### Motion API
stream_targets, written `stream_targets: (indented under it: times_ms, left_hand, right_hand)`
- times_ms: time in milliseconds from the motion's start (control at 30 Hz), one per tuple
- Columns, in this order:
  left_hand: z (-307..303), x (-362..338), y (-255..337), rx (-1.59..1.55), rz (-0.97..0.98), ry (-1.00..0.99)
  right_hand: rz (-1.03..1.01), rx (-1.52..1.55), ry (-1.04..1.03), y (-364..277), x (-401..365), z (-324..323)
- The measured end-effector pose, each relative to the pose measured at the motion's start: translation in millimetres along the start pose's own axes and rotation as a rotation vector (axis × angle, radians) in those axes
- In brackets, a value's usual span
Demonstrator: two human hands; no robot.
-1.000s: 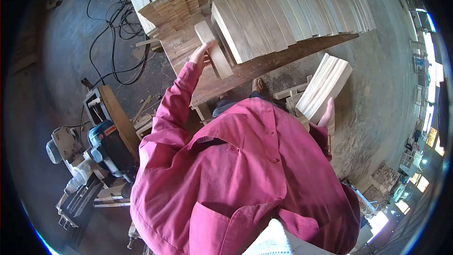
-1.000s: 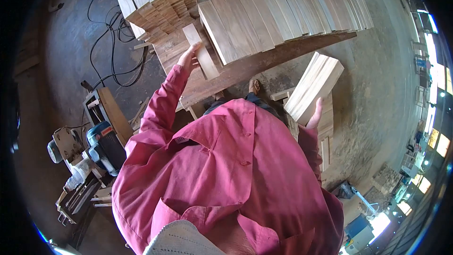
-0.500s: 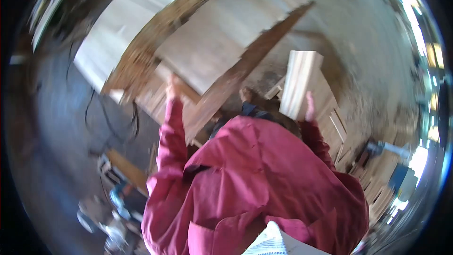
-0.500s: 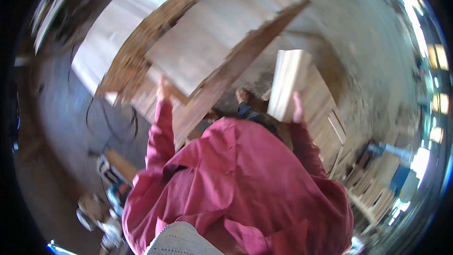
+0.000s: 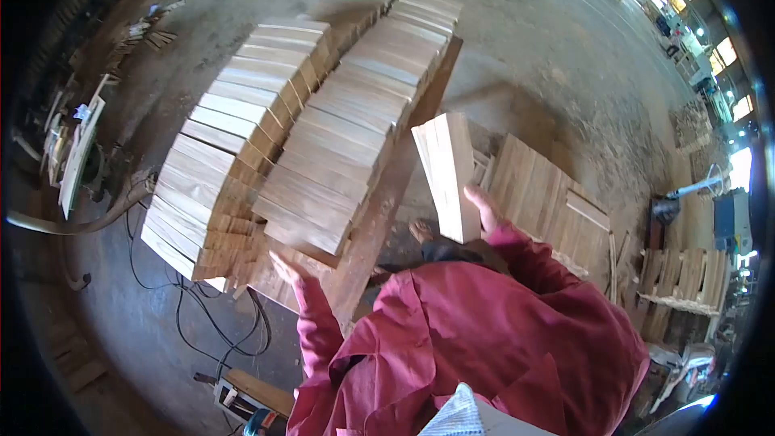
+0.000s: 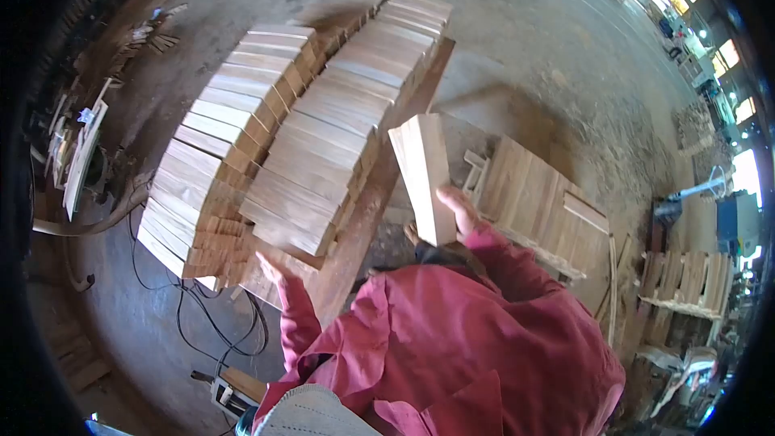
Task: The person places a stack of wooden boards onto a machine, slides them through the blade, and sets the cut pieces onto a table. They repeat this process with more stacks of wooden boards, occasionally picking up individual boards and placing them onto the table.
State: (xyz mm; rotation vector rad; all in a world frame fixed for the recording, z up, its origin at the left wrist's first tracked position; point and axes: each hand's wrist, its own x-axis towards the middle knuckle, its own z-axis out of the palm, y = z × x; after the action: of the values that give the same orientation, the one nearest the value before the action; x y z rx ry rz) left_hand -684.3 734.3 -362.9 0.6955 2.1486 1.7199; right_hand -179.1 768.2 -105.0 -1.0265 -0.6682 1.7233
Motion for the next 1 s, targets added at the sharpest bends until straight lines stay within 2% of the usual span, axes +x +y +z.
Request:
stream_targets:
  times_ms: [33,67,100,133,167,233,300,333,367,433,467,500,533,567,600,633,667,700,767,833,867,900,933,967,1000]
  left_hand:
    - [-10.3,-19.7,93.9,-0.151,-0.185,0.091]
    - [-22.6,-22.6,106.5,-0.252,-0.081,0.135]
    - [-34.9,-42.4,175.2,-0.168,-0.026,0.119]
    - [-43.5,-49.2,198.5,-0.194,0.077,0.054]
    - [-48.6,-65.2,246.1,-0.252,0.116,-0.077]
    - [-49.9,-86.7,278.0,-0.471,0.09,-0.379]
    - [-41.0,-114.1,302.5,-0.697,-0.029,-0.576]
    - [-39.9,-124.5,298.3,-0.732,-0.104,-0.649]
    - [-37.4,-134.4,284.7,-0.854,-0.227,-0.629]
    - [-43.6,-138.4,270.1,-0.958,-0.394,-0.598]
    - [-50.6,-136.2,263.2,-1.047,-0.458,-0.618]
    - [-61.6,-134.6,259.5,-1.133,-0.533,-0.613]
    - [-69.9,-132.2,262.1,-1.152,-0.686,-0.538]
    - [-74.5,-133.4,273.8,-1.127,-0.696,-0.387]
    - [-79.9,-131.0,258.5,-1.186,-0.686,-0.298]
    - [-83.5,-127.8,254.4,-1.109,-0.638,-0.107]
    - [-88.7,-120.7,229.6,-1.112,-0.603,-0.07]
    - [-91.6,-112.6,211.0,-1.116,-0.534,-0.125]
    - [-94.4,-98.9,175.0,-1.169,-0.58,-0.11]
    - [-89.1,-77.3,110.2,-1.103,-0.534,-0.049]
    - [-89.6,-71.9,119.3,-1.128,-0.603,-0.107]
    - [-86.1,-64.3,114.0,-1.092,-0.597,-0.11]
    - [-77.3,-55.8,117.3,-1.078,-0.557,-0.104]
    - [-67.4,-51.2,127.8,-1.064,-0.516,-0.101]
    - [-62.4,-50.9,157.1,-1.006,-0.58,-0.129]
  right_hand:
    - [-0.022,-0.026,-0.005,-3.9,1.4,14.0]
    - [-0.008,-0.083,-0.074,0.9,8.3,21.1]
    - [0.004,-0.144,-0.143,3.1,18.4,28.9]
    - [-0.042,-0.251,-0.237,-9.9,19.6,58.1]
    - [-0.085,-0.356,-0.323,-17.1,18.0,91.9]
    - [-0.141,-0.347,-0.502,4.5,31.0,132.3]
    - [0.026,-0.413,-0.656,7.1,30.3,179.7]
    - [0.025,-0.512,-0.652,15.3,31.1,196.6]
    - [0.033,-0.609,-0.65,25.5,29.5,211.1]
    - [-0.049,-1.086,-0.668,44.5,26.3,236.3]
    - [-0.153,-1.141,-0.649,65.8,22.2,240.7]
    - [-0.093,-1.182,-0.708,68.8,21.7,252.8]
    - [-0.082,-1.05,-0.64,97.0,16.6,250.4]
    - [-0.041,-0.948,-0.925,80.6,27.3,265.0]
    - [-0.192,-1.172,-0.91,94.5,23.9,264.7]
    - [-0.39,-1.368,-0.945,105.6,21.1,261.3]
    - [-0.462,-1.287,-0.947,105.5,16.6,260.3]
    - [-0.407,-1.297,-0.967,94.8,11.6,261.1]
    - [-0.239,-1.197,-1.03,85.2,16.0,241.3]
    - [-0.23,-1.237,-1.053,94.4,27.3,200.4]
    - [-0.197,-1.237,-1.046,89.2,29.7,185.9]
    - [-0.096,-1.261,-0.991,82.1,30.0,171.0]
    - [-0.077,-1.31,-0.955,79.3,35.8,152.2]
    - [-0.058,-1.353,-0.883,70.3,36.6,139.5]
    - [0.008,-1.386,-0.832,66.3,42.9,122.2]
